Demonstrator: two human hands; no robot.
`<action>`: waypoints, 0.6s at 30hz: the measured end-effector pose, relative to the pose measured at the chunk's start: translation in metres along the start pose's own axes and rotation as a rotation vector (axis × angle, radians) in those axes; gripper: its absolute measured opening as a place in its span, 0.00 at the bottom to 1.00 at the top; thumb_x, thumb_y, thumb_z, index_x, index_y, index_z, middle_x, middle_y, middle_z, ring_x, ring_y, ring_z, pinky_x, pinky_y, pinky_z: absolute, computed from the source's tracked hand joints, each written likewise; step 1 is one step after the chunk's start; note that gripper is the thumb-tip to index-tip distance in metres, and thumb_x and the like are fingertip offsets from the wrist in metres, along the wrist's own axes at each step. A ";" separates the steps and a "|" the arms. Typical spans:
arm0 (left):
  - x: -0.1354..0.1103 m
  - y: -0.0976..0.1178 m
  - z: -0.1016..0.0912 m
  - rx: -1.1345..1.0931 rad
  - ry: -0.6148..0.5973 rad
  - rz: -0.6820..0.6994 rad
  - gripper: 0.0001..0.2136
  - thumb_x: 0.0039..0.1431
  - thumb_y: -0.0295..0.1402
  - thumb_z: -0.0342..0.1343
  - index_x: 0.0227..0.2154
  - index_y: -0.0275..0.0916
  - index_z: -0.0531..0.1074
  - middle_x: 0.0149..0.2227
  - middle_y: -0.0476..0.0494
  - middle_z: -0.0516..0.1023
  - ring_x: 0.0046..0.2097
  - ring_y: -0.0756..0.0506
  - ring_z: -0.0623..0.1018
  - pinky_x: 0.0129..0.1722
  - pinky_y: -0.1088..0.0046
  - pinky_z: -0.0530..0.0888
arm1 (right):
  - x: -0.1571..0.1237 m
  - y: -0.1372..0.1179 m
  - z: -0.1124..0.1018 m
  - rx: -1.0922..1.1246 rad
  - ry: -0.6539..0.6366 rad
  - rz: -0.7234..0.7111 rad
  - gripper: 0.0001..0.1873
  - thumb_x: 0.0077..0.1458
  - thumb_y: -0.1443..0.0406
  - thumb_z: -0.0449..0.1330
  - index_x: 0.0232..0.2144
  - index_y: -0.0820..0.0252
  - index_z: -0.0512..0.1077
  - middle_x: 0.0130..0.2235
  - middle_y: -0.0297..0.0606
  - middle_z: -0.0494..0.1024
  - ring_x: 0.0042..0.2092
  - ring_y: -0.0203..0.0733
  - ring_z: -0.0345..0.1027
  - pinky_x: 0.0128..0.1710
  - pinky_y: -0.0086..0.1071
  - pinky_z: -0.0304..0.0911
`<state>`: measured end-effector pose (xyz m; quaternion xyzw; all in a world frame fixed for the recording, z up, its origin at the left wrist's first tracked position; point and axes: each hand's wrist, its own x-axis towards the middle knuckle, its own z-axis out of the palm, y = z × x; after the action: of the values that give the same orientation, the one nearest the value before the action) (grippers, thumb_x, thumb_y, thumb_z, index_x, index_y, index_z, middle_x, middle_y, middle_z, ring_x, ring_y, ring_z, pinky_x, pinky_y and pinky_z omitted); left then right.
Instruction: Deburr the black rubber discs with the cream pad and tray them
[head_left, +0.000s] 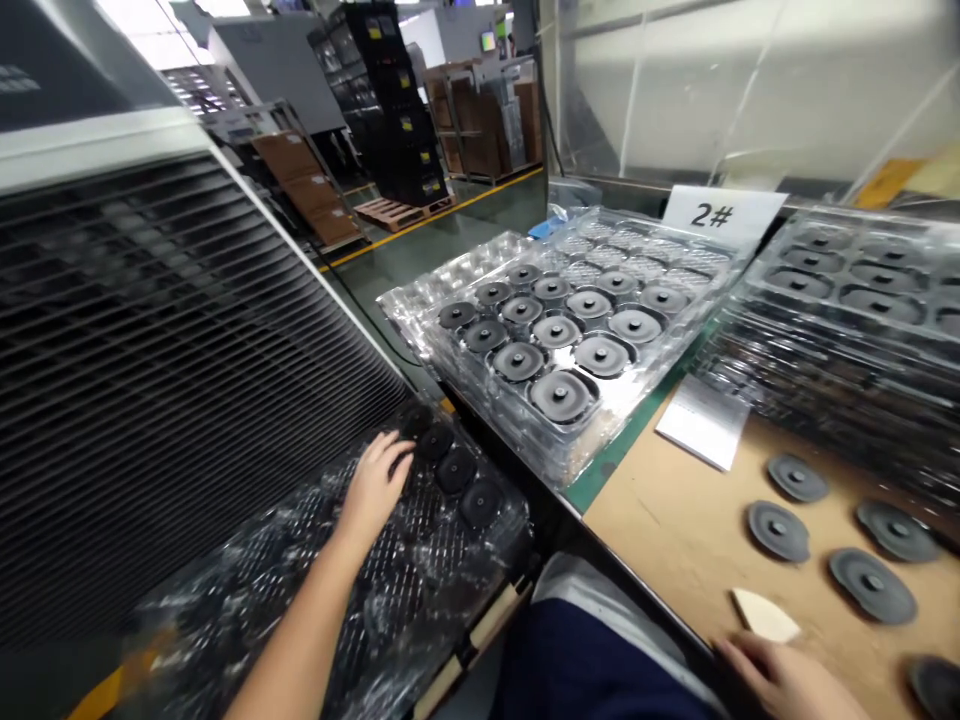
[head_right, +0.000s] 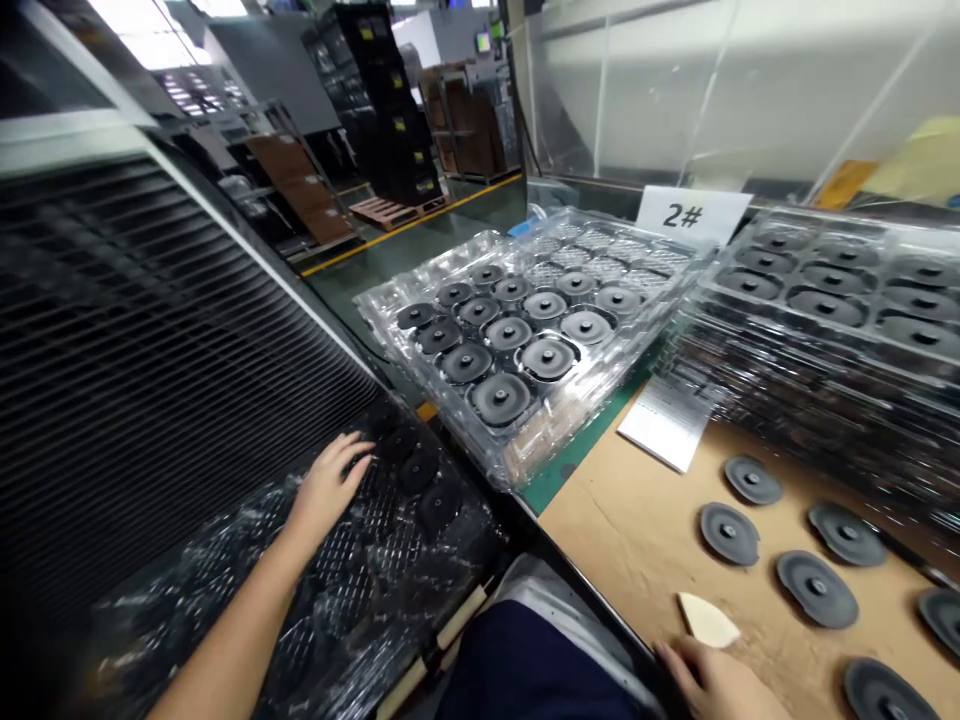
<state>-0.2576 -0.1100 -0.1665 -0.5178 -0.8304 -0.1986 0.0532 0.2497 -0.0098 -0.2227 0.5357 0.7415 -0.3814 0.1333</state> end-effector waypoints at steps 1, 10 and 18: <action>-0.014 0.013 -0.002 -0.030 0.001 0.031 0.11 0.60 0.36 0.49 0.41 0.39 0.73 0.52 0.38 0.71 0.57 0.39 0.67 0.56 0.56 0.65 | 0.000 -0.006 -0.004 -0.012 -0.017 0.005 0.21 0.57 0.54 0.46 0.27 0.51 0.76 0.31 0.40 0.80 0.35 0.46 0.74 0.31 0.30 0.62; -0.088 0.153 0.036 -0.454 0.044 0.610 0.17 0.53 0.18 0.42 0.30 0.41 0.75 0.43 0.43 0.78 0.47 0.44 0.76 0.46 0.65 0.73 | -0.010 -0.026 -0.018 0.042 0.202 0.074 0.17 0.57 0.58 0.51 0.25 0.58 0.75 0.30 0.41 0.79 0.34 0.42 0.71 0.33 0.31 0.57; -0.063 0.248 0.040 -0.636 -0.247 0.990 0.15 0.57 0.23 0.44 0.40 0.41 0.73 0.46 0.40 0.77 0.48 0.43 0.76 0.47 0.65 0.74 | -0.031 -0.030 0.000 0.241 0.436 0.055 0.16 0.61 0.58 0.52 0.43 0.64 0.68 0.40 0.39 0.74 0.40 0.38 0.69 0.43 0.39 0.65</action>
<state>-0.0052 -0.0518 -0.1532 -0.8529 -0.3904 -0.3271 -0.1151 0.2356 -0.0354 -0.1910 0.6374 0.6870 -0.3386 -0.0845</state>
